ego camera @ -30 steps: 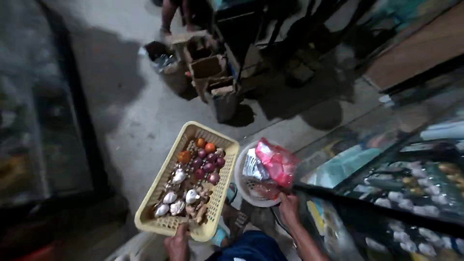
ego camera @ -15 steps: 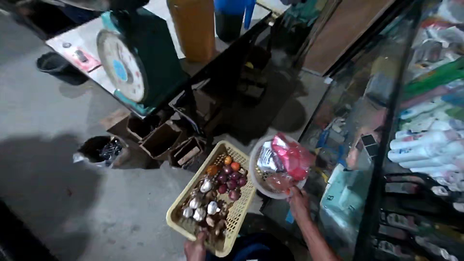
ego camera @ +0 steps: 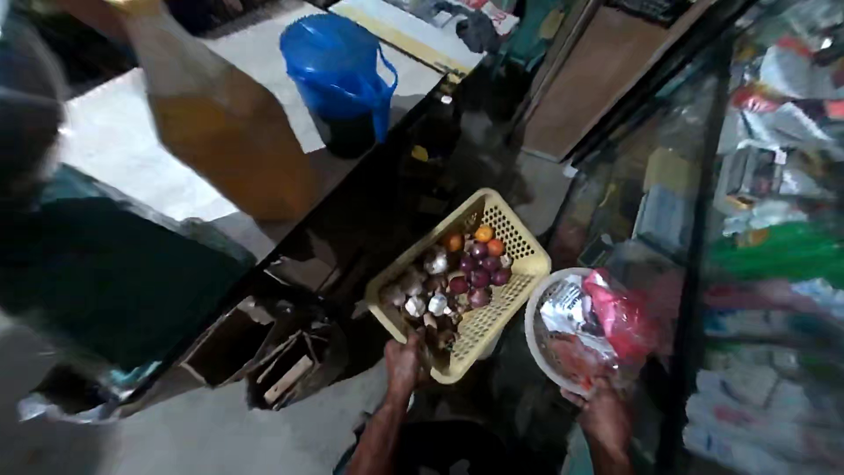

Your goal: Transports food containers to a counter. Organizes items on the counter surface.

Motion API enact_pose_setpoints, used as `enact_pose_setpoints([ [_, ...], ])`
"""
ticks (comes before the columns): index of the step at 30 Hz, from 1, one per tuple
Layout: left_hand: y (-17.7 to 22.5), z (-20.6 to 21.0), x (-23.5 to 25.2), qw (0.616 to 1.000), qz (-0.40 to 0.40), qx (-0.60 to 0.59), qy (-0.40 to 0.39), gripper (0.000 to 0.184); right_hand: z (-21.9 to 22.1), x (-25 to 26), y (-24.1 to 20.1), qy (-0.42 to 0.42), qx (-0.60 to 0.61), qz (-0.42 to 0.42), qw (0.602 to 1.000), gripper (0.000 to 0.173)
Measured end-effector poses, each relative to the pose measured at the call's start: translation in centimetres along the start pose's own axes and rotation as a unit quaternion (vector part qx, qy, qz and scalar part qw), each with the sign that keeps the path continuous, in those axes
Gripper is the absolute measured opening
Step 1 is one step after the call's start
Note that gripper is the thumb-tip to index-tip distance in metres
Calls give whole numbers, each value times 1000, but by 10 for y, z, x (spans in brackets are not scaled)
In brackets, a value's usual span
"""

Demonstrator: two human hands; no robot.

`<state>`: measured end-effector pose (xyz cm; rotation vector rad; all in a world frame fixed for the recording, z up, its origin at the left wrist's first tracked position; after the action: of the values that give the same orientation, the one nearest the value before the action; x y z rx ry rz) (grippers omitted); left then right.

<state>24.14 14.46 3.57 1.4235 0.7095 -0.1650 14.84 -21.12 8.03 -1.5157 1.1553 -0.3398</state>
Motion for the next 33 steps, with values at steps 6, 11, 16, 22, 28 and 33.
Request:
enact_pose_setpoints([
  [6,99,157,72,993,9,-117,1,18,24,91,-78,71,-51,-37,995,23],
  [11,205,258,142,978,40,-202,13,20,83,162,-138,34,-63,-8,997,29],
  [16,304,323,236,970,107,-219,-8,38,157,235,-189,-22,-58,-80,995,24],
  [22,412,362,349,963,109,-240,50,47,251,273,-297,-42,-175,-107,978,28],
  [28,475,378,444,927,82,-342,132,34,363,339,-375,-114,-22,-158,980,10],
  [33,492,374,508,927,42,-314,202,36,466,394,-427,-199,-67,-107,972,18],
])
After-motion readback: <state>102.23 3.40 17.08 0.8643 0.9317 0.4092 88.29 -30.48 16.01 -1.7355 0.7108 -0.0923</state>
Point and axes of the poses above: each hand's wrist, its own x-axis towards the middle knuckle, its own z-axis out of the palm, y = z × x, the point moved 6 cm from there along x, towards the middle knuckle
